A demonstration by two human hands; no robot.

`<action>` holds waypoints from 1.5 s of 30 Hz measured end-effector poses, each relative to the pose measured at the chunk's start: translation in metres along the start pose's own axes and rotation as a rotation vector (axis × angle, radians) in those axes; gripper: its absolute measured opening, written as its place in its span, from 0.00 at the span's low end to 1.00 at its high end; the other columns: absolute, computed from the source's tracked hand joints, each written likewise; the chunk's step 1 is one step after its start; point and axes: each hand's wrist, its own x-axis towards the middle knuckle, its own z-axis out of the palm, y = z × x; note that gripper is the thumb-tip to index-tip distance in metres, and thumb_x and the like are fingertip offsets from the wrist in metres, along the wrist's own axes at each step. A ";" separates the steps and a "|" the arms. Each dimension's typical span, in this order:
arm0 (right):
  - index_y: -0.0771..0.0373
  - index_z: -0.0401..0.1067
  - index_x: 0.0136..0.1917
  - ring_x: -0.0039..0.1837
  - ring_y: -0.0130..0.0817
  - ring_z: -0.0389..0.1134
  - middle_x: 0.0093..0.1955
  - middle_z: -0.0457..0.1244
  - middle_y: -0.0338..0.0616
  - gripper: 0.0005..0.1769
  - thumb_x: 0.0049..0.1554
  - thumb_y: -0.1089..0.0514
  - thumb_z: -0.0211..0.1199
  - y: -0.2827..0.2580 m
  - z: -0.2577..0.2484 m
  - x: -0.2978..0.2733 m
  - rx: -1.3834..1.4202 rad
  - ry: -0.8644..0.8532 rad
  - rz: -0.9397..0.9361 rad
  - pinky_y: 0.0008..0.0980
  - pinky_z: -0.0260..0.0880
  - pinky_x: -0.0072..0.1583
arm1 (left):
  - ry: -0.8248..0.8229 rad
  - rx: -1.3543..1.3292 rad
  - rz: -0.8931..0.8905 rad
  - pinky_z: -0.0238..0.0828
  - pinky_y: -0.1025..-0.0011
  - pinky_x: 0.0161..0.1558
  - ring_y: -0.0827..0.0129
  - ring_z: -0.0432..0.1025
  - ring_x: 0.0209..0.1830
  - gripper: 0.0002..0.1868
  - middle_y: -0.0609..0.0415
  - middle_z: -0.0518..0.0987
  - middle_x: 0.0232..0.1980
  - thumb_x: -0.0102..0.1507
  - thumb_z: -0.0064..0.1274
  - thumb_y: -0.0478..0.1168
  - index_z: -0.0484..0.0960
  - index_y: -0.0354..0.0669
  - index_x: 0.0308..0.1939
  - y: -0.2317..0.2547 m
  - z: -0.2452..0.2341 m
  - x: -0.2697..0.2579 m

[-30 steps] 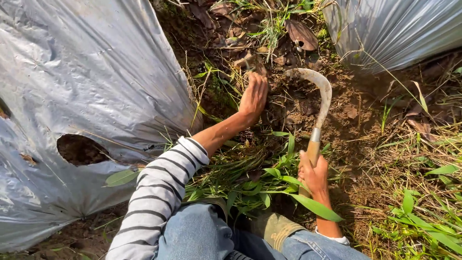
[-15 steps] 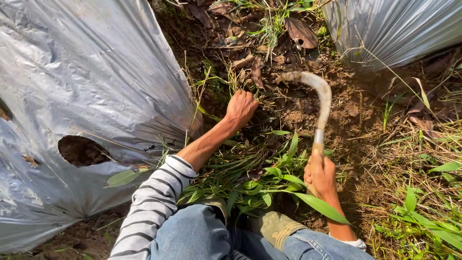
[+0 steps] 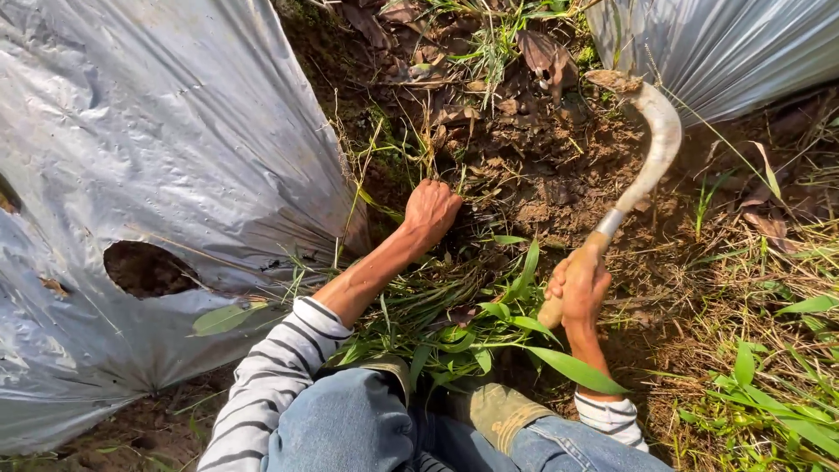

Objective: The person uses a sickle to cut weeds at the base near a plastic-covered garden bed. They gather the cut weeds into a bundle with their hands and move them aside, continuing to clear the area around the plastic mulch.

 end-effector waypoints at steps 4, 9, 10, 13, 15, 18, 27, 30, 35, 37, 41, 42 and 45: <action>0.61 0.64 0.42 0.24 0.28 0.56 0.26 0.57 0.39 0.27 0.73 0.41 0.41 0.038 -0.007 -0.014 -0.260 -0.204 0.098 0.26 0.64 0.27 | -0.012 -0.009 0.004 0.70 0.64 0.51 0.67 0.75 0.36 0.12 0.55 0.81 0.36 0.69 0.42 0.46 0.82 0.51 0.39 0.002 0.007 -0.008; 0.61 0.65 0.40 0.22 0.27 0.58 0.25 0.57 0.38 0.24 0.73 0.47 0.43 0.032 0.002 -0.025 -0.239 -0.130 -0.092 0.26 0.65 0.25 | -0.047 -0.164 -0.057 0.71 0.63 0.51 0.62 0.80 0.42 0.12 0.51 0.83 0.38 0.66 0.44 0.37 0.86 0.48 0.38 0.009 -0.012 -0.023; 0.61 0.65 0.40 0.22 0.27 0.58 0.25 0.57 0.38 0.24 0.73 0.47 0.43 0.022 0.005 -0.015 -0.240 -0.136 -0.096 0.26 0.65 0.25 | -0.046 -0.166 -0.063 0.71 0.63 0.51 0.62 0.80 0.42 0.12 0.51 0.83 0.38 0.66 0.44 0.37 0.86 0.48 0.38 0.009 -0.007 -0.018; 0.55 0.62 0.42 0.23 0.23 0.60 0.24 0.57 0.35 0.24 0.75 0.43 0.38 0.017 0.007 0.001 -0.017 0.025 -0.153 0.22 0.67 0.26 | -0.013 -0.141 -0.049 0.70 0.63 0.49 0.61 0.80 0.39 0.13 0.49 0.83 0.35 0.64 0.45 0.38 0.87 0.49 0.35 0.013 0.004 -0.014; 0.60 0.66 0.43 0.24 0.31 0.60 0.26 0.59 0.41 0.25 0.74 0.42 0.44 0.042 -0.002 0.008 -0.281 -0.106 -0.143 0.27 0.65 0.27 | 0.023 -0.147 -0.053 0.69 0.63 0.47 0.61 0.81 0.39 0.14 0.51 0.84 0.34 0.64 0.43 0.38 0.87 0.51 0.34 0.011 -0.001 -0.015; 0.62 0.67 0.37 0.31 0.43 0.66 0.26 0.63 0.50 0.18 0.67 0.54 0.53 0.065 -0.019 -0.009 -0.576 -0.145 -0.061 0.42 0.66 0.37 | 0.039 -0.176 -0.059 0.68 0.62 0.48 0.59 0.81 0.40 0.15 0.49 0.84 0.35 0.64 0.43 0.38 0.88 0.50 0.35 0.012 0.004 -0.020; 0.67 0.64 0.36 0.29 0.46 0.65 0.25 0.59 0.53 0.12 0.60 0.60 0.54 0.038 -0.005 0.003 -0.547 -0.221 -0.125 0.44 0.66 0.37 | 0.107 -0.132 -0.047 0.70 0.62 0.42 0.59 0.80 0.36 0.15 0.50 0.83 0.32 0.64 0.43 0.38 0.87 0.51 0.33 0.016 0.025 -0.014; 0.63 0.65 0.38 0.26 0.38 0.62 0.24 0.60 0.47 0.24 0.72 0.48 0.50 0.040 -0.019 -0.020 -0.534 -0.059 -0.105 0.32 0.65 0.32 | 0.094 -0.108 -0.070 0.72 0.59 0.38 0.59 0.79 0.34 0.13 0.50 0.82 0.32 0.62 0.45 0.38 0.87 0.48 0.33 0.014 0.085 0.012; 0.54 0.65 0.37 0.21 0.26 0.60 0.21 0.57 0.34 0.26 0.74 0.46 0.40 0.012 0.003 0.005 -0.127 -0.037 -0.237 0.22 0.63 0.26 | 0.077 -0.086 -0.061 0.69 0.62 0.40 0.61 0.79 0.34 0.14 0.53 0.82 0.31 0.63 0.44 0.37 0.87 0.51 0.32 0.022 0.044 -0.002; 0.54 0.65 0.38 0.22 0.26 0.60 0.22 0.57 0.34 0.25 0.74 0.45 0.41 0.028 0.000 0.007 -0.091 -0.045 -0.234 0.23 0.64 0.27 | 0.082 -0.072 -0.036 0.68 0.64 0.41 0.62 0.80 0.34 0.14 0.54 0.82 0.30 0.63 0.44 0.37 0.87 0.52 0.30 0.021 0.043 -0.004; 0.61 0.65 0.37 0.21 0.27 0.55 0.22 0.56 0.39 0.25 0.73 0.49 0.44 0.023 -0.014 -0.011 -0.331 -0.207 -0.075 0.26 0.61 0.27 | 0.111 -0.131 -0.033 0.71 0.61 0.39 0.58 0.80 0.33 0.13 0.50 0.82 0.30 0.62 0.45 0.36 0.86 0.48 0.31 0.013 0.035 -0.009; 0.60 0.65 0.39 0.21 0.27 0.57 0.23 0.57 0.37 0.25 0.74 0.48 0.42 0.011 -0.014 -0.018 -0.297 -0.147 -0.056 0.24 0.61 0.25 | 0.129 -0.142 -0.027 0.71 0.59 0.38 0.58 0.80 0.34 0.13 0.50 0.82 0.31 0.62 0.44 0.37 0.86 0.50 0.31 0.013 0.028 -0.016; 0.56 0.63 0.34 0.21 0.24 0.58 0.21 0.54 0.34 0.30 0.76 0.46 0.38 -0.022 0.000 -0.002 -0.057 -0.032 -0.154 0.23 0.66 0.27 | 0.119 -0.072 -0.057 0.67 0.59 0.36 0.59 0.79 0.33 0.13 0.53 0.82 0.30 0.62 0.45 0.38 0.86 0.54 0.30 0.022 0.024 -0.015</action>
